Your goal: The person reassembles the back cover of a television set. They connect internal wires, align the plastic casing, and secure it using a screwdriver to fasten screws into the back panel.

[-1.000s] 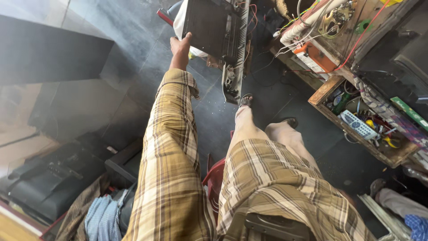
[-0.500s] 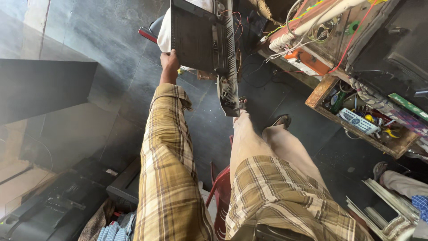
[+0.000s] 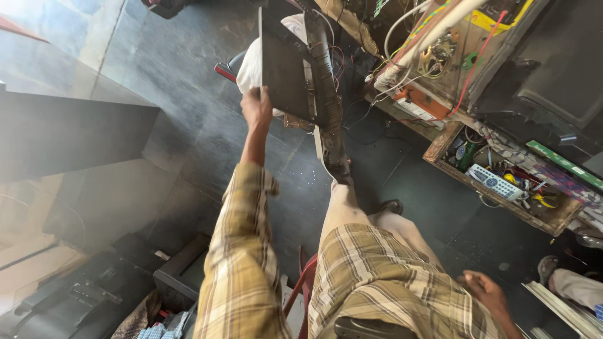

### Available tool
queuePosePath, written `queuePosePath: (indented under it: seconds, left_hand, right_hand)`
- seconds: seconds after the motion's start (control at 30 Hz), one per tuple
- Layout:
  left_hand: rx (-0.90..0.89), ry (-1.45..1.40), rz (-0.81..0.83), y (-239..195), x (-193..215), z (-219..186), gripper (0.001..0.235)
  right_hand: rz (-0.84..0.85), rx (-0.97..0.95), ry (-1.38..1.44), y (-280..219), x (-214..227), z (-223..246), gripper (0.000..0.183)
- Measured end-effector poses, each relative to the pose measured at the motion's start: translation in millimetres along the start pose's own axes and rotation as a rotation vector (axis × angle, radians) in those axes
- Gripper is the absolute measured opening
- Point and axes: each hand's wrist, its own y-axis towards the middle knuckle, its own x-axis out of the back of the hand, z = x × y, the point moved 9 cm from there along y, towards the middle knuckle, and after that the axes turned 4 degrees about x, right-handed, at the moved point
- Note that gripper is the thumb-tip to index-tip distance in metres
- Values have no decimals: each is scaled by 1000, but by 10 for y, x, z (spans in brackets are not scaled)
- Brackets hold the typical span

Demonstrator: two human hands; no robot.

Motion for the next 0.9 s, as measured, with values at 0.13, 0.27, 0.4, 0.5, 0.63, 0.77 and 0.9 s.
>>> queuePosePath:
  seconds: [0.13,0.27,0.4,0.5,0.63,0.77,0.9]
  left_hand:
    - [29,-163,-10,-955,860,-433,34]
    - [45,-378,-37,-2073,1453,-690,38]
    - [150,-595,-54,-3153,1603,-741,42]
    - [227,-676,-82,-3865,1569,-728,44]
    - [345,-797,-83,-4659,1496,-667,39]
    - [412,-870,-49,-5338,1403,-724,33]
    - [460,-718,94,-5786,1206,-734,35]
  right_hand:
    - [-3,280,103,185,-16,445,54]
    - [28,541,159,329,-51,1316,51]
    - [169,790,58,157,-195,2486,54]
    - [163,998,-239,-20,-378,3102,62]
    - [148,851,-473,243,-773,2972,61]
    - [197,968,-354,461,-836,2531,54]
    - [170,972,-258,331,-455,1990,38]
